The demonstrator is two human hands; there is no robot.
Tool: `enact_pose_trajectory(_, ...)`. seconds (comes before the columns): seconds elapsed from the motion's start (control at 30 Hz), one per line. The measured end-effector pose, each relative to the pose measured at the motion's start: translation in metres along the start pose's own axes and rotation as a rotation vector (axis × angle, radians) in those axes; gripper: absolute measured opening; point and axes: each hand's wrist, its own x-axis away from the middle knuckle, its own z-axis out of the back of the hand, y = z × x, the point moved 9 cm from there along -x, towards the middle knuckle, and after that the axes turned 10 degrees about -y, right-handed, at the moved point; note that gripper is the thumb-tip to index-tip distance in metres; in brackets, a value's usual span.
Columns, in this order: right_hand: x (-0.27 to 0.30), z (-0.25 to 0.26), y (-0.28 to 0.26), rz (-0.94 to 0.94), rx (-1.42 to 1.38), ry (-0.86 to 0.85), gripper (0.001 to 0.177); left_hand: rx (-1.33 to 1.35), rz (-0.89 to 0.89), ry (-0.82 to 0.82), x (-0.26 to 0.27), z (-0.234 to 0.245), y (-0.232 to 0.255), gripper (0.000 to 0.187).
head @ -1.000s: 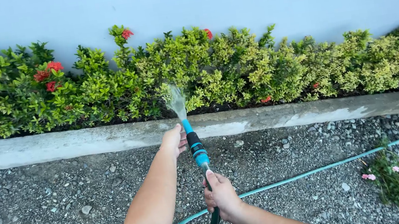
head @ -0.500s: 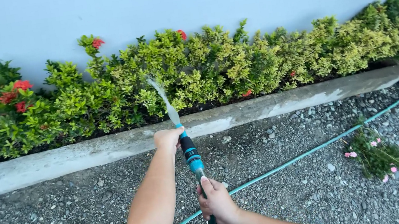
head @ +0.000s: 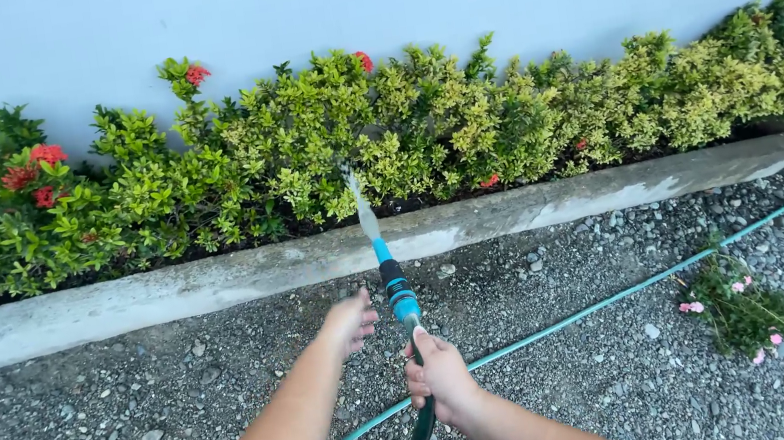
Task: Watering a row of bushes in a planter box using a garden hose with a nozzle.
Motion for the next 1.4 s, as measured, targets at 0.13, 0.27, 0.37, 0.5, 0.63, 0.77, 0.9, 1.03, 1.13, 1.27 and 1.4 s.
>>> enact_pose_trajectory(0.13,-0.012,0.006,-0.001,-0.009,0.001,0.003,0.038,-0.065,0.072,-0.169,0.073,-0.048,-0.05,0.05)
enact_pose_trajectory(0.27,-0.037,0.017,-0.005,0.021,-0.039,0.031,0.037,0.025,-0.002,-0.579,0.132,-0.121,-0.075,0.064)
enact_pose_trajectory(0.37,-0.043,0.01,0.002,-0.014,-0.044,0.04,0.037,0.052,-0.145,-0.648,0.138,-0.132,-0.081,0.055)
enact_pose_trajectory(0.5,-0.059,-0.009,0.03,-0.036,0.004,-0.027,0.038,0.039,-0.211,-0.627,0.16,-0.112,-0.074,0.03)
enact_pose_trajectory(0.63,-0.057,-0.039,0.049,0.007,0.033,-0.02,0.038,0.044,-0.207,-0.592,0.156,-0.081,-0.097,0.03)
enact_pose_trajectory(0.77,-0.061,-0.06,0.063,0.03,0.0,0.006,0.039,-0.109,-0.239,-0.551,0.169,-0.053,-0.095,0.032)
enact_pose_trajectory(0.9,-0.07,-0.077,0.084,0.05,-0.045,0.031,0.039,-0.209,-0.256,-0.545,0.169,-0.021,-0.106,0.034)
enact_pose_trajectory(1.03,-0.072,-0.099,0.094,0.077,-0.054,0.048,0.039,-0.293,-0.268,-0.525,0.184,0.006,-0.102,0.037)
enact_pose_trajectory(1.13,-0.06,-0.115,0.099,0.143,-0.039,0.045,0.04,-0.329,-0.32,-0.571,0.2,0.014,-0.101,0.042)
enact_pose_trajectory(1.27,-0.047,-0.137,0.09,0.233,-0.034,0.016,0.041,-0.417,-0.357,-0.582,0.218,0.023,-0.087,0.046)
enact_pose_trajectory(1.4,-0.045,-0.138,0.092,0.243,-0.055,0.018,0.04,-0.522,-0.343,-0.553,0.22,0.028,-0.087,0.048)
